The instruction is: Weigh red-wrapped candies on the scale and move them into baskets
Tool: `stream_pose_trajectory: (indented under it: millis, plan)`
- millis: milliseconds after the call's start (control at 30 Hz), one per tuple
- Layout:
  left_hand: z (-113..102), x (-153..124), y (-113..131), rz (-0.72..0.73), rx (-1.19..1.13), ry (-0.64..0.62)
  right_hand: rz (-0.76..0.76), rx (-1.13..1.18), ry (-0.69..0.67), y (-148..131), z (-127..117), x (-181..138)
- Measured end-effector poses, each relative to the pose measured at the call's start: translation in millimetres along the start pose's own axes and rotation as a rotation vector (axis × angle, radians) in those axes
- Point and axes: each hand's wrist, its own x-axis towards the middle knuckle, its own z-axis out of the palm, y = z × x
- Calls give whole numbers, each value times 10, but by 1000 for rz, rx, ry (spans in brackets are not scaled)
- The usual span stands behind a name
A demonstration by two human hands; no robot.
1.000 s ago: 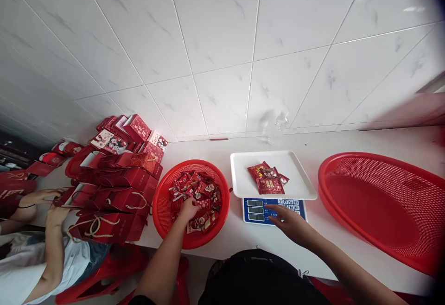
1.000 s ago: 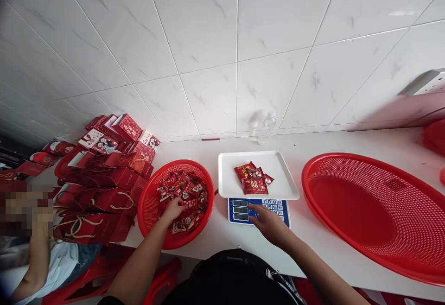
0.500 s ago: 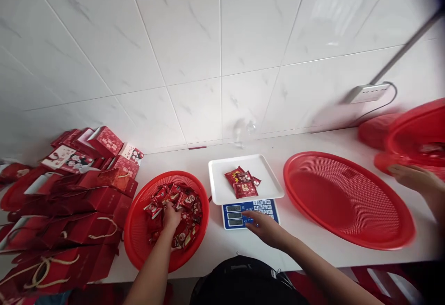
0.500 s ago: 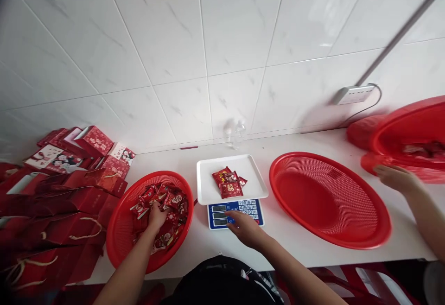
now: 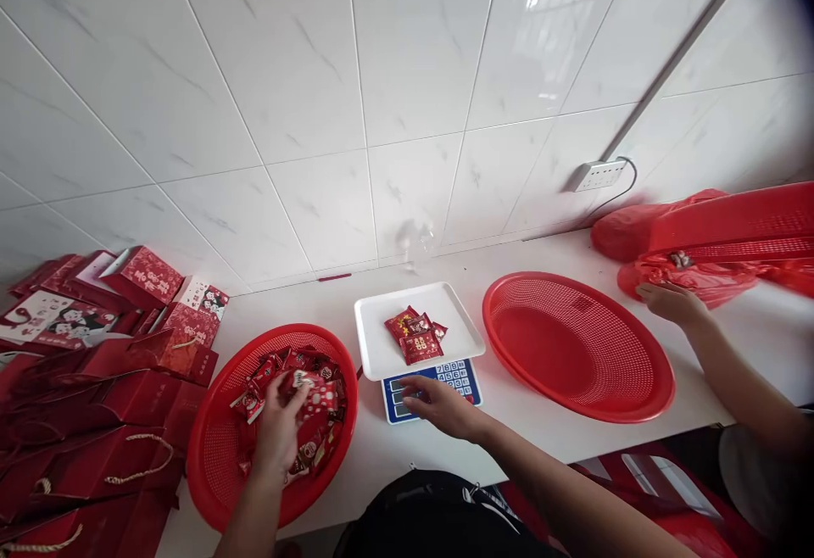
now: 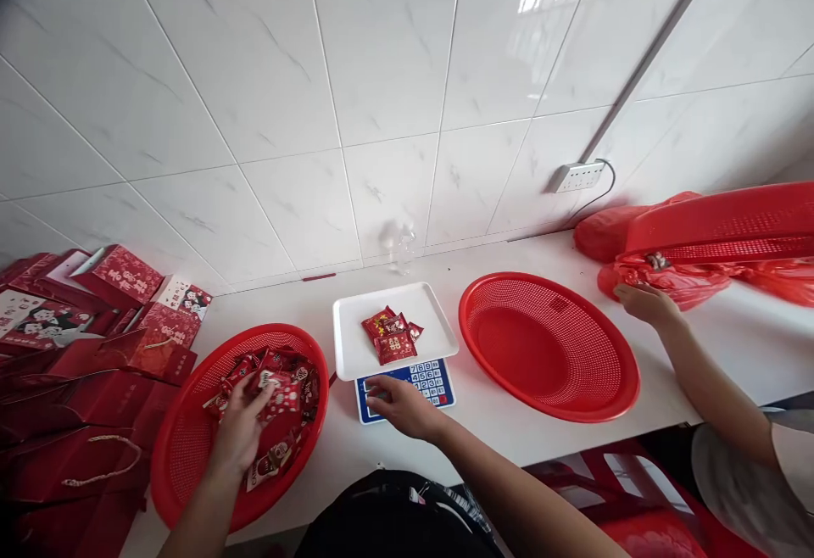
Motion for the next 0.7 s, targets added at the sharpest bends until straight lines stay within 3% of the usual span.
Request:
stream_pose_trajectory:
  millis: [133,300,433,567,700]
  plan:
    - [642,-301,-130,63,-27,-231,-3,409,-97,-158,109,87]
    - [1110,-472,-297,17,-73,-404,4,474,-33,-126,83,80]
    - [1216,-476,-334,-84,-89,-431,17,433,25,-45,-12,-16]
    - [1191,-374,-360,-207,-137,-419,100,388,64,57,-139,-64]
    - [1048,-317,-337,-354,-207,-391,115,330,317,187,-375,68]
